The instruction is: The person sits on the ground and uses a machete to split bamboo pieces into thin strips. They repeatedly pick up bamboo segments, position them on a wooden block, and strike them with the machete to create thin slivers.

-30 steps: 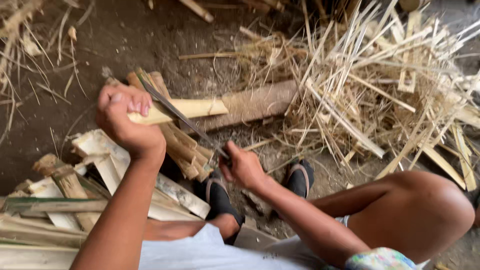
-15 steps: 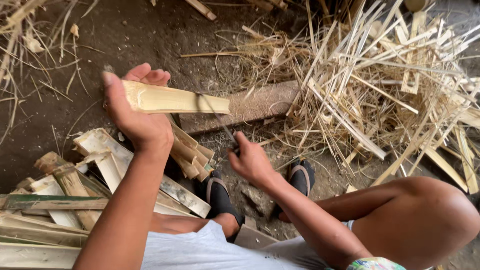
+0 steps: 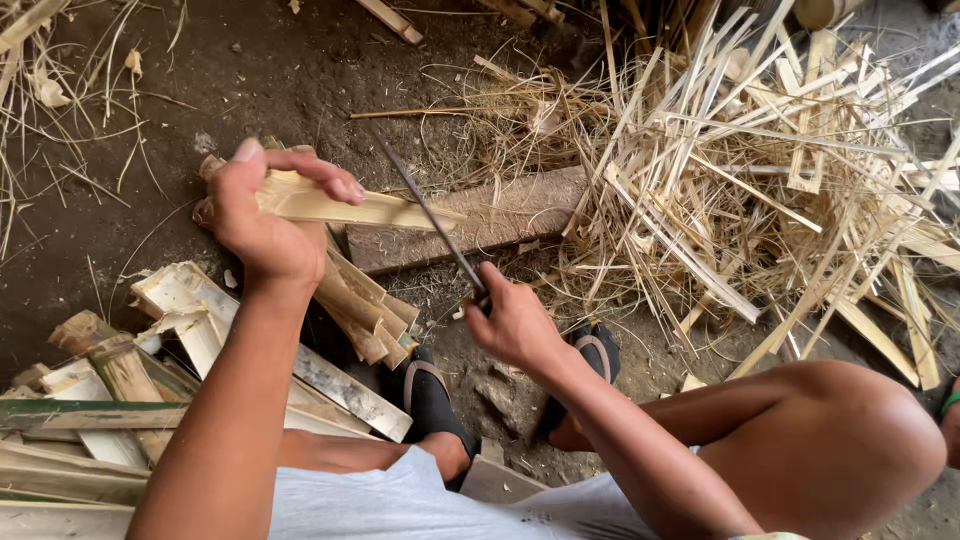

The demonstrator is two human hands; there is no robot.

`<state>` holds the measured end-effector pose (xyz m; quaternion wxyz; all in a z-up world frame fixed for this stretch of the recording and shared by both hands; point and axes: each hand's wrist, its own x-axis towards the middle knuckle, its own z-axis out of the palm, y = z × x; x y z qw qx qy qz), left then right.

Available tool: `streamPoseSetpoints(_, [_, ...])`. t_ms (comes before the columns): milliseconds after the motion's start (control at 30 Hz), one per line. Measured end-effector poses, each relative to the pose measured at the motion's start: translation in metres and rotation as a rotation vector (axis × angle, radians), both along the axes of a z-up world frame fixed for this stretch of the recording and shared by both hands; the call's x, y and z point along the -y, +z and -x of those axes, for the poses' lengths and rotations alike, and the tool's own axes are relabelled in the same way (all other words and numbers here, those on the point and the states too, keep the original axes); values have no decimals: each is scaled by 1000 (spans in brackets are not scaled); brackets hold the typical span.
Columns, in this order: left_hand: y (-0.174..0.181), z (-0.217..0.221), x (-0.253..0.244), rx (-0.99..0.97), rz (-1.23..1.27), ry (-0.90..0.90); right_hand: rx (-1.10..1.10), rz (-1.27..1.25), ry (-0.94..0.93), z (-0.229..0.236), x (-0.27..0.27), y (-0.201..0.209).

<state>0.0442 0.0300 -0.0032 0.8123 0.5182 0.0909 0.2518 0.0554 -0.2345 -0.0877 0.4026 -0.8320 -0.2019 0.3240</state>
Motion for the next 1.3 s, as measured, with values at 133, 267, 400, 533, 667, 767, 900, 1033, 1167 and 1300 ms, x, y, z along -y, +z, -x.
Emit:
streamPoseSetpoints(133, [-3,-2,-9,20,-6,-94,137,-98,28,0,3,16])
streamPoseSetpoints(267, [-2,-6,-15,51,112,12,-59,257,-76,-28,3,-61])
streamPoseSetpoints(400, [-2,-9,-2,37,34,99,189,228,-11,-26,21,-92])
streamPoseSetpoints(533, [-2,-15,-2,21,-67,24,55,83,-33,-15,13,-66])
streamPoseSetpoints(667, [-1,-22,-11,36,38,46,-70,187,-55,-21,13,-99])
streamPoseSetpoints(767, [-2,-19,-5,19,-95,130,17,369,31,-31,35,-127])
streamPoseSetpoints(900, [-9,-22,11,119,-687,156,36,142,-47,-6,18,-88])
streamPoseSetpoints(1033, [-7,-20,17,40,-660,-46,122,-143,-84,20,1,5])
streamPoseSetpoints(1167, [-10,-14,9,-37,-660,-115,90,-230,-77,21,-7,7])
streamPoseSetpoints(1300, [-22,-10,-15,-50,-766,7,-137,62,-149,4,-7,-88])
